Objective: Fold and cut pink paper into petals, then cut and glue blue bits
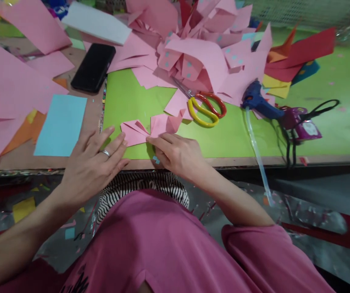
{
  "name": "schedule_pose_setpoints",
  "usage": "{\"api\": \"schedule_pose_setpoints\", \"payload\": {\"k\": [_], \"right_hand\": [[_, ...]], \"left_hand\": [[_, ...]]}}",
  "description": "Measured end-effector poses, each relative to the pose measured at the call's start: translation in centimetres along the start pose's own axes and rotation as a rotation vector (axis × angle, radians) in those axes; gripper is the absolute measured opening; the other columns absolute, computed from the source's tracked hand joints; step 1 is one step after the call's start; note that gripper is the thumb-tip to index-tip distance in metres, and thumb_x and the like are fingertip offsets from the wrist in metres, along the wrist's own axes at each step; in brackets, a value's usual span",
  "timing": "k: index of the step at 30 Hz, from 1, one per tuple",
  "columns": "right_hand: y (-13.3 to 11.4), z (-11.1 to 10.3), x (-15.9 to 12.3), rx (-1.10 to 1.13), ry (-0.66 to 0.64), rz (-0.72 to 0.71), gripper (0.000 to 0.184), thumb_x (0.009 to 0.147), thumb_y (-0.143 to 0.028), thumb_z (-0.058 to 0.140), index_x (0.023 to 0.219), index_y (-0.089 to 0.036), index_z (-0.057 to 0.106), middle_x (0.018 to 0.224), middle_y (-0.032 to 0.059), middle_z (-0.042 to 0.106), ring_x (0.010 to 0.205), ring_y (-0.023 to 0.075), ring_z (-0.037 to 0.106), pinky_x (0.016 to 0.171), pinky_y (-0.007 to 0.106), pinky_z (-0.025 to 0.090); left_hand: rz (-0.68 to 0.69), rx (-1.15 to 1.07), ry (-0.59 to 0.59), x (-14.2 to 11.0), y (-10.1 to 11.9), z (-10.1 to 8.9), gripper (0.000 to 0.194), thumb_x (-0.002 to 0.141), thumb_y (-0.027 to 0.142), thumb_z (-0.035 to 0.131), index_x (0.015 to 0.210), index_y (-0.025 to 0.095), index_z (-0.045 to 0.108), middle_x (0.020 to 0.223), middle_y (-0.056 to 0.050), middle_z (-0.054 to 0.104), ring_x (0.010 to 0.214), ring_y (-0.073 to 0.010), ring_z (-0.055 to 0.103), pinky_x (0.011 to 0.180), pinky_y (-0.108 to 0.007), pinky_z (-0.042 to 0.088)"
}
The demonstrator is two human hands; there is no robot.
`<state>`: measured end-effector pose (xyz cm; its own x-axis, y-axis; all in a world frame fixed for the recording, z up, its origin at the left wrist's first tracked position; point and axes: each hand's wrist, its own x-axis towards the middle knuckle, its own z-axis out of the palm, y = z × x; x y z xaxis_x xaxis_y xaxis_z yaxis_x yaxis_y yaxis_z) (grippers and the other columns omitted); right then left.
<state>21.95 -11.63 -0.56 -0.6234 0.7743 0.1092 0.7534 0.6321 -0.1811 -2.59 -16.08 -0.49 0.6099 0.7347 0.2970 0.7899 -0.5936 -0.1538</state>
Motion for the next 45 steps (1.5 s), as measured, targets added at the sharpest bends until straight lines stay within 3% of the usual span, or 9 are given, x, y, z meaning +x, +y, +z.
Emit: {"api": "schedule_pose_setpoints", "payload": {"k": [4, 8, 16, 20, 24, 29, 34, 41, 45], "right_hand": [[-0.3, -0.4, 0.3, -0.078, -0.055, -0.017, 0.032, 0.098, -0.017, 0.051, 0.127, -0.018, 0.066, 0.103, 0.0074, 0.075, 0.081, 0.0160, 0.062, 0.058, 0.030, 0.030], [-0.1, -0.3, 0.4, -0.068, -0.019, -0.071, 0.034, 0.098, -0.016, 0.050, 0.128, -0.018, 0.065, 0.096, 0.0065, 0.074, 0.078, 0.0154, 0.060, 0.058, 0.029, 0.031], [3.6, -1.0, -0.9, 0.052, 0.625, -0.074, 0.019, 0.096, -0.029, 0.062, 0.112, -0.019, 0.066, 0.094, 0.0057, 0.069, 0.087, 0.0188, 0.064, 0.075, 0.032, 0.054], [5.5, -1.5, -0.5, 0.025, 0.530, -0.077, 0.033, 0.093, -0.035, 0.068, 0.123, -0.024, 0.062, 0.136, 0.0133, 0.058, 0.112, 0.0280, 0.061, 0.097, 0.049, 0.054], [6.5, -2.7, 1.5, 0.159, 0.468, -0.033, 0.041, 0.096, -0.035, 0.063, 0.136, -0.024, 0.055, 0.148, 0.0152, 0.049, 0.126, 0.0306, 0.056, 0.107, 0.054, 0.048], [7.4, -4.4, 4.4, 0.746, 0.236, 0.054, 0.059, 0.094, -0.046, 0.064, 0.143, -0.019, 0.044, 0.135, 0.0155, 0.057, 0.109, 0.0222, 0.062, 0.084, 0.035, 0.059], [7.8, -4.1, 6.1, 1.000, 0.176, 0.119, 0.059, 0.093, -0.037, 0.065, 0.145, -0.023, 0.041, 0.090, -0.0003, 0.057, 0.077, 0.0119, 0.057, 0.066, 0.024, 0.056], [7.3, -3.0, 6.6, 1.093, 0.196, 0.305, 0.078, 0.090, -0.033, 0.065, 0.158, -0.030, 0.027, 0.097, 0.0015, 0.059, 0.071, 0.0139, 0.067, 0.063, 0.029, 0.059], [7.4, -2.8, 6.4, 1.051, 0.156, 0.318, 0.076, 0.091, -0.037, 0.065, 0.158, -0.034, 0.029, 0.103, 0.0032, 0.062, 0.077, 0.0157, 0.071, 0.065, 0.029, 0.060]], "left_hand": [[0.046, 0.039, -0.056, 0.8, 0.0, -0.1, 0.022, 0.102, 0.019, 0.047, 0.112, 0.015, 0.066, 0.138, -0.015, 0.067, 0.133, -0.0311, 0.059, 0.111, -0.052, 0.046], [0.031, -0.046, -0.023, 2.2, -1.0, 0.2, 0.025, 0.104, 0.026, 0.044, 0.109, 0.017, 0.067, 0.113, -0.012, 0.077, 0.106, -0.0254, 0.071, 0.099, -0.045, 0.051], [-0.142, -0.079, -0.003, 4.3, -1.2, 1.4, 0.034, 0.103, 0.029, 0.040, 0.114, 0.017, 0.070, 0.079, -0.009, 0.075, 0.072, -0.0252, 0.069, 0.062, -0.034, 0.046], [-0.276, -0.305, 0.072, 4.8, -1.8, 0.7, 0.035, 0.102, 0.031, 0.043, 0.127, 0.023, 0.066, 0.098, -0.007, 0.079, 0.079, -0.0227, 0.070, 0.068, -0.033, 0.049], [-0.360, -0.542, 0.105, 6.1, -2.9, -0.9, 0.032, 0.100, 0.028, 0.045, 0.119, 0.022, 0.070, 0.102, -0.006, 0.078, 0.091, -0.0220, 0.069, 0.081, -0.034, 0.052], [-0.552, -0.995, 0.166, 7.9, -4.8, -0.8, 0.030, 0.096, 0.039, 0.054, 0.112, 0.020, 0.071, 0.098, -0.004, 0.074, 0.086, -0.0178, 0.068, 0.077, -0.029, 0.054], [-0.544, -1.187, 0.049, 9.3, -7.4, -0.1, 0.036, 0.087, 0.046, 0.062, 0.108, 0.018, 0.072, 0.092, -0.005, 0.071, 0.078, -0.0158, 0.065, 0.076, -0.030, 0.056], [-0.463, -1.177, -0.208, 10.5, -8.7, 0.2, 0.046, 0.071, 0.052, 0.074, 0.107, 0.022, 0.070, 0.092, -0.004, 0.073, 0.080, -0.0176, 0.066, 0.069, -0.028, 0.052], [-0.510, -0.868, -0.233, 11.4, -8.9, -0.1, 0.036, 0.074, 0.054, 0.067, 0.088, 0.021, 0.069, 0.086, -0.004, 0.071, 0.077, -0.0189, 0.063, 0.068, -0.030, 0.045]]}}
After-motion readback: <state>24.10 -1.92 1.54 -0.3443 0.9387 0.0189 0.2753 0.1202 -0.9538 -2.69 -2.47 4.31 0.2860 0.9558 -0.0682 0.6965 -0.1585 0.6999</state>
